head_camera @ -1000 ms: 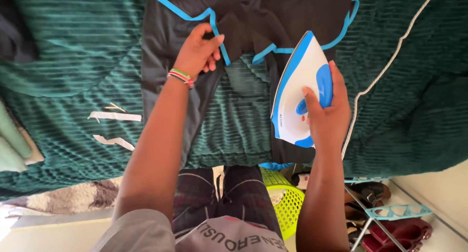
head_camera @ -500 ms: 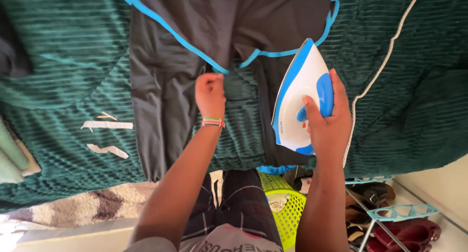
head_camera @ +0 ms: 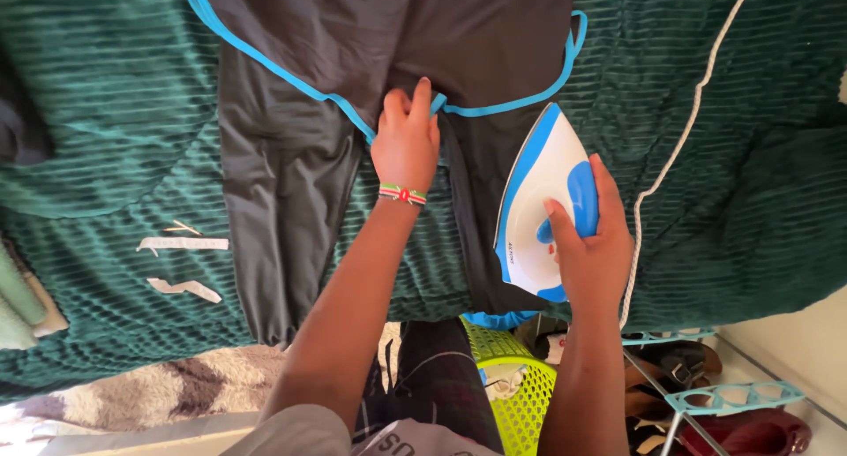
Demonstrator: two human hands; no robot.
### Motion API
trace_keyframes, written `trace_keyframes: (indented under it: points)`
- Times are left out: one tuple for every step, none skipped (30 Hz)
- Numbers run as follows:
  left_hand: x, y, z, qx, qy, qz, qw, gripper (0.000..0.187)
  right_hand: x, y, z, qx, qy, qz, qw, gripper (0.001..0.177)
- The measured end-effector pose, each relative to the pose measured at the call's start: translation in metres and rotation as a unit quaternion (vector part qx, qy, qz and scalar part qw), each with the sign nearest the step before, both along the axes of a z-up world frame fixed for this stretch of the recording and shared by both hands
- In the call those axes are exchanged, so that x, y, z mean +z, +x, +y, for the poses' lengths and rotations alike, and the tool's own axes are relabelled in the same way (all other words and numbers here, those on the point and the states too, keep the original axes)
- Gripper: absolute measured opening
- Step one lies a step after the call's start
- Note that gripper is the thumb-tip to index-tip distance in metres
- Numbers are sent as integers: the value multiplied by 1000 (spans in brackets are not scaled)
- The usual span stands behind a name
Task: Ironing a pair of black athletic shorts on a bed.
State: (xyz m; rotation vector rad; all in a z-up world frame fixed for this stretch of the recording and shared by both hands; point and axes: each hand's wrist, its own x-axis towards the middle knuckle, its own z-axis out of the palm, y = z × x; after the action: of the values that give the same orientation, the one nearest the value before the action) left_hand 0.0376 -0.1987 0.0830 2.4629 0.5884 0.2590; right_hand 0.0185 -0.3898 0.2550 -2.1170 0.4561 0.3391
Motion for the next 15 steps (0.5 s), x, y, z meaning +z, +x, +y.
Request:
trace_keyframes:
  points:
    - [-6, 3, 0, -23, 31, -8, 999, 39, 1, 1, -2, -1, -4, 8, 1000, 67]
    - [-12, 4, 0, -45, 62, -14, 997, 31, 1, 0, -4, -3, -7, 18, 1000, 67]
    - [-6, 3, -3, -46, 63, -13, 997, 31, 0, 0, -9, -3, -7, 19, 1000, 67]
    - [-1, 4, -4, -71, 84, -21, 994, 21, -3, 0, -13, 4, -1, 5, 1000, 67]
    - [4, 4, -5, -96, 104, -29, 990, 13, -6, 0, -16, 11, 4, -8, 1000, 67]
    - [5, 1, -9, -97, 106, -29, 989, 13, -6, 0, -17, 10, 5, -8, 1000, 67]
    - [7, -3, -12, -111, 107, -55, 986, 14, -7, 0, -18, -2, 15, -11, 1000, 68]
    - [9, -7, -16, -125, 108, -80, 983, 14, -8, 0, -20, -14, 23, -12, 1000, 68]
    - [1, -13, -19, -125, 108, -80, 983, 14, -7, 1, -20, -14, 23, -12, 1000, 68]
    - [-7, -18, -21, -125, 102, -80, 984, 17, -6, 3, -20, -8, 5, -11, 1000, 68]
    - [-16, -22, -23, -125, 96, -81, 984, 19, -5, 4, -19, -2, -13, -11, 1000, 68]
    - [-15, -23, -23, -124, 96, -82, 984, 19, -3, 6, -18, -1, -14, -12, 1000, 68]
    - [-15, -23, -22, -126, 83, -53, 987, 19, -2, 8, -16, 3, -21, -7, 1000, 67]
    - [-14, -26, -22, -128, 70, -21, 989, 20, -1, 9, -15, 7, -28, 0, 1000, 66]
    - [-9, -28, -20, -126, 68, -20, 989, 20, 0, 10, -14, 9, -29, 1, 1000, 66]
